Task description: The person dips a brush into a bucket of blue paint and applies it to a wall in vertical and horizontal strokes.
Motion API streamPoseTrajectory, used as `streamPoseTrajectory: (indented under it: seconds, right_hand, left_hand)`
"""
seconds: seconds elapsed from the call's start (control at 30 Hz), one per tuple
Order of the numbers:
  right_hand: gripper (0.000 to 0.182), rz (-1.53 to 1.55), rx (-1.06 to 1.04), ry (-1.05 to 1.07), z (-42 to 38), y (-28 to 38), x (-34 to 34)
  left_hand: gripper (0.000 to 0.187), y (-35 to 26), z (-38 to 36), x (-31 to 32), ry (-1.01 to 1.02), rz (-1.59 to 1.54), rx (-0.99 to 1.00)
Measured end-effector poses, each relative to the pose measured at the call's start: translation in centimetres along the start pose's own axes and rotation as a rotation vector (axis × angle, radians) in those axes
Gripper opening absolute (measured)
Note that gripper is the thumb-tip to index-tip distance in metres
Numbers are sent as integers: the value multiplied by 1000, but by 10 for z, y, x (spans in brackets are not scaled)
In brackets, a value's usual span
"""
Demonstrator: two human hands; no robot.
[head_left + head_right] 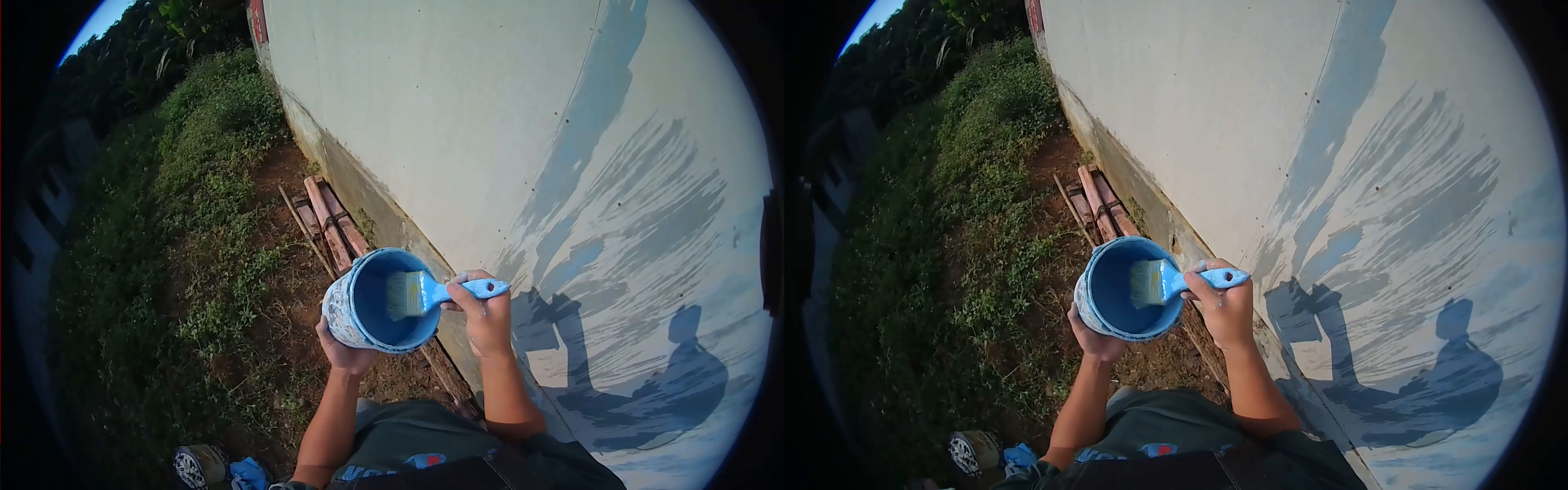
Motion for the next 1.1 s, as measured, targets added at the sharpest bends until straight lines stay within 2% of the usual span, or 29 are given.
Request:
streamPoseTrajectory:
  seconds: [0.03,0.13,0.2,0.27,0.3,0.33,0.43,0.6,0.8,0.87,0.93,0.97,1.03,1.1]
  right_hand:
    - [12,96,57,-17,3,-7,-7]
    - [9,243,49,-60,3,-9,-23]
    - [9,165,-7,-15,0,-5,-35]
    - [11,-178,-329,147,-4,27,-33]
    - [15,-210,-598,130,-10,49,-28]
    - [15,-228,-600,100,-12,53,-34]
    - [19,-537,-640,227,-30,72,-16]
    - [24,-711,-685,171,-60,69,-2]
    - [25,-1125,-838,66,-93,62,27]
    - [23,-1154,-862,47,-99,54,33]
    - [23,-1141,-864,2,-104,59,38]
    - [23,-1158,-860,-5,-107,62,41]
    - [23,-922,-681,-228,-110,70,14]
    - [23,-935,-688,-163,-111,74,14]
  left_hand:
    - [85,6,1,5,41,-32,-25]
    - [85,18,6,4,-9,-45,-78]
    - [85,23,12,1,-17,-51,-104]
    - [84,29,24,2,-7,-50,-149]
    - [85,34,29,4,23,-62,-180]
    - [85,40,32,5,49,-76,-217]
    - [86,55,44,-13,8,-108,-280]
    - [87,71,35,3,29,-101,-445]
    - [84,83,31,1,110,-189,-573]
    - [83,87,30,5,159,-251,-617]
    - [83,90,31,0,-24,-214,-599]
    - [83,92,32,-7,-19,-221,-615]
    - [83,96,31,-26,29,-189,-598]
    - [83,100,24,-30,11,-189,-602]
Point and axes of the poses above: each hand's wrist, its own z-axis towards the middle knuckle, its own x-axis out of the palm, y = z × x, the point moved 10 cm from there along z, towards the middle knuckle, and after that the axes turned 10 degrees about -x, right-handed, at the moved point
